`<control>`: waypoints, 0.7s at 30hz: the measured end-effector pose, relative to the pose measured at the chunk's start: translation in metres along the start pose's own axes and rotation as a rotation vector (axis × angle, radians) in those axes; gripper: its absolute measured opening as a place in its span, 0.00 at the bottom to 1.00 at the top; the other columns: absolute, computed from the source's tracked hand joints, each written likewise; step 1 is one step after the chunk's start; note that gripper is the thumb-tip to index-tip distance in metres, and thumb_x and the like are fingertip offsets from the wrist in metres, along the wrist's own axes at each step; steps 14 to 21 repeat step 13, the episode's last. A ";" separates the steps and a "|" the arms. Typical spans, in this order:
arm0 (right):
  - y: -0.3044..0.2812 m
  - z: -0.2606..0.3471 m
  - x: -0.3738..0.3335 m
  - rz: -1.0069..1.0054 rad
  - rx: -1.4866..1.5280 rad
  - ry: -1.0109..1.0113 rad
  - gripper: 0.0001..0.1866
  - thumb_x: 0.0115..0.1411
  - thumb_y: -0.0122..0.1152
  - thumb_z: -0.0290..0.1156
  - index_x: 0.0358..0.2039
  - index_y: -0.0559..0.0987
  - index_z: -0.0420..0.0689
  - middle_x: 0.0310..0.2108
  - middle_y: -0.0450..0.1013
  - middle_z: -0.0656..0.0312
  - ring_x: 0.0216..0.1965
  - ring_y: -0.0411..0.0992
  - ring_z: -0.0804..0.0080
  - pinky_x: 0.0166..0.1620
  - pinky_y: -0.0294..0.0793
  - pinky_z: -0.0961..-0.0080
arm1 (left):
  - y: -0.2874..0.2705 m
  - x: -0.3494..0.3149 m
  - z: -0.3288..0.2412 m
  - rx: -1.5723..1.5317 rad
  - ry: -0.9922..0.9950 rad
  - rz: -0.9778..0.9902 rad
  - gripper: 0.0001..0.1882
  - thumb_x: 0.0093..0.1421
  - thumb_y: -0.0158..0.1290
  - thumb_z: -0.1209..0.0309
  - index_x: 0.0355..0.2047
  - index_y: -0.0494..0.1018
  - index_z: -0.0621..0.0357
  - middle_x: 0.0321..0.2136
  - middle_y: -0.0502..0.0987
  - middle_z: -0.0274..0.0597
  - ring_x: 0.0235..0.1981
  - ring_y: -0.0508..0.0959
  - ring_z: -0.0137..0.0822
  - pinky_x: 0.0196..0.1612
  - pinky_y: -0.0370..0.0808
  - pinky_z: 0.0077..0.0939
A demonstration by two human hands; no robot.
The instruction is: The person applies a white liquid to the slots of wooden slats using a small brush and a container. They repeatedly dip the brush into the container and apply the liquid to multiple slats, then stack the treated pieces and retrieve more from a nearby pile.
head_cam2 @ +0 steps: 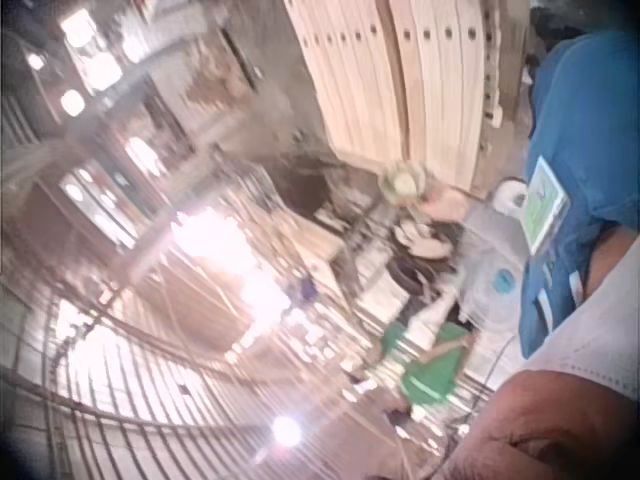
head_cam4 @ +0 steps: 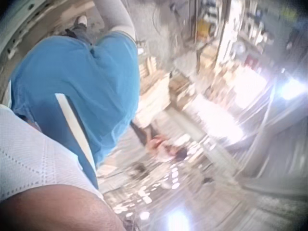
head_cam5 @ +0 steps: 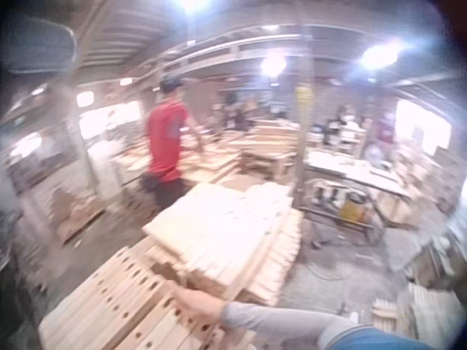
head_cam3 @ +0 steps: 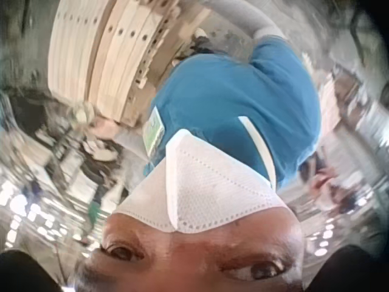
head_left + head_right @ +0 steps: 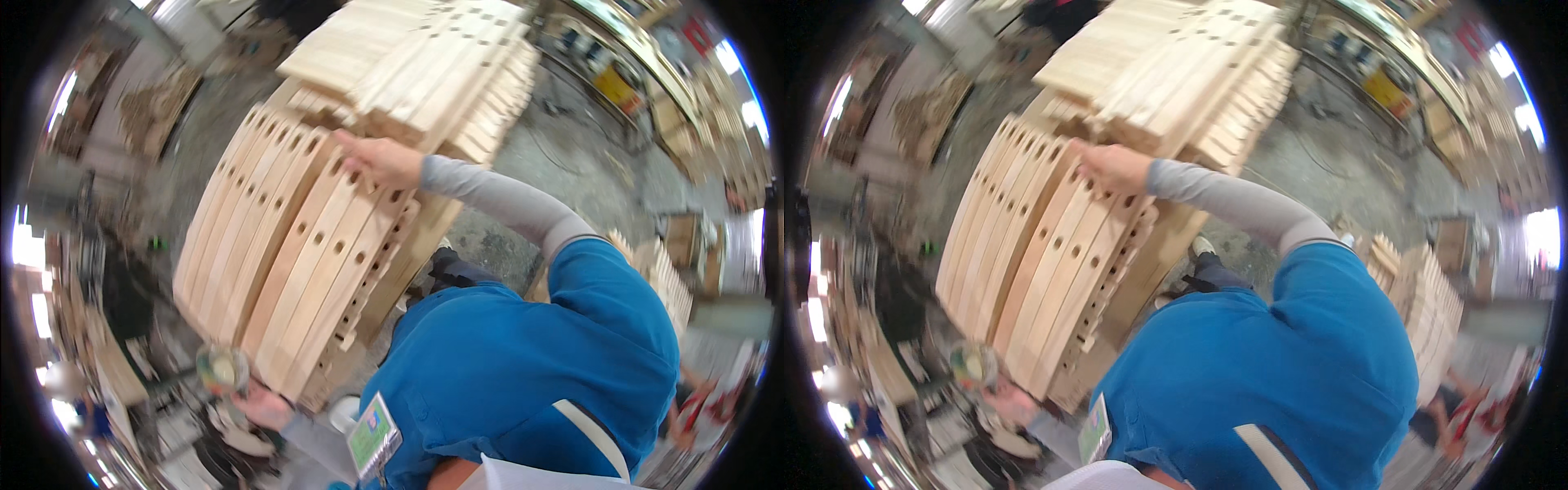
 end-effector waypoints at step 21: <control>-0.144 -0.054 -0.073 -0.228 -0.380 -0.519 0.41 0.51 0.55 0.54 0.58 0.53 0.44 0.55 0.57 0.49 0.54 0.59 0.53 0.56 0.57 0.64 | 0.168 -0.086 0.012 0.183 0.117 0.266 0.28 0.60 0.41 0.59 0.54 0.52 0.67 0.54 0.58 0.50 0.52 0.62 0.52 0.56 0.61 0.41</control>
Point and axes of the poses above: each hand's wrist, its own x-axis towards the middle knuckle, its own y-axis out of the palm, z = x × y, the point moved 1 cm from there along x, towards the middle knuckle
